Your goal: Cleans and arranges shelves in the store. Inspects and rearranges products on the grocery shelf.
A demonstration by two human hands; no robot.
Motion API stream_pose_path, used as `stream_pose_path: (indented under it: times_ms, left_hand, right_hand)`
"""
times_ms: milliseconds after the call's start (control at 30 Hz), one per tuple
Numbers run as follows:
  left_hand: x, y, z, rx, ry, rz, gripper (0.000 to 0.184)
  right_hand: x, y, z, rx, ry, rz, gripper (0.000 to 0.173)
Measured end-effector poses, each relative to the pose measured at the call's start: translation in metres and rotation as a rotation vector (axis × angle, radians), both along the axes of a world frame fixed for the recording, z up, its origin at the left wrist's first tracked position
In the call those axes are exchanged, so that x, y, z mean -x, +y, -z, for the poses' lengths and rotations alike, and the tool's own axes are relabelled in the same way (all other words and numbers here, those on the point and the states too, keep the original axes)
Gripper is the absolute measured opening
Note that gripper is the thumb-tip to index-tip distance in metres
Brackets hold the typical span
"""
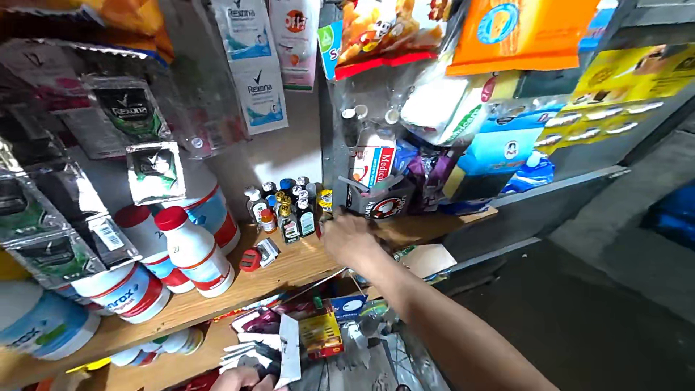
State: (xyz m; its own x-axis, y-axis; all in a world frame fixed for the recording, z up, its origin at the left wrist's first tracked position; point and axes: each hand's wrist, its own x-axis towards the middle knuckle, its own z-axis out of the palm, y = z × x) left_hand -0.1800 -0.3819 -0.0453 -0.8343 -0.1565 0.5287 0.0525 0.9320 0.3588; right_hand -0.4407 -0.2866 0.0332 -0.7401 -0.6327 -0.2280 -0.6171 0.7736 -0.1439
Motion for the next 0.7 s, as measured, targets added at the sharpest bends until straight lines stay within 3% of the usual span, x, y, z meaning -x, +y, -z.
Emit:
stream_pose_path:
  times_ms: [133,300,467,600,700]
  left_hand:
    - [0.023,0.008,-0.019,0.089,0.033,0.084,0.023]
    - [0.062,0.005,-0.029,0.190,0.015,0.097,0.022]
    - [0.116,0.016,-0.031,0.249,0.023,0.074,0.020]
    - [0.170,0.018,-0.007,0.368,0.165,-0.008,0.014]
    - [0.180,0.028,-0.007,0.353,0.182,-0.057,0.017]
  right_hand:
    - [0.003,-0.014,0.003,0.024,-0.027,0.074,0.034]
    - [-0.015,0.054,0.024,0.175,0.159,0.018,0.034]
    - [0.004,0.116,0.020,0.168,0.091,0.094,0.040]
    - [0.038,0.148,0.023,0.114,0.061,0.244,0.042]
    - [0.039,0.165,0.030,0.158,0.074,0.267,0.043]
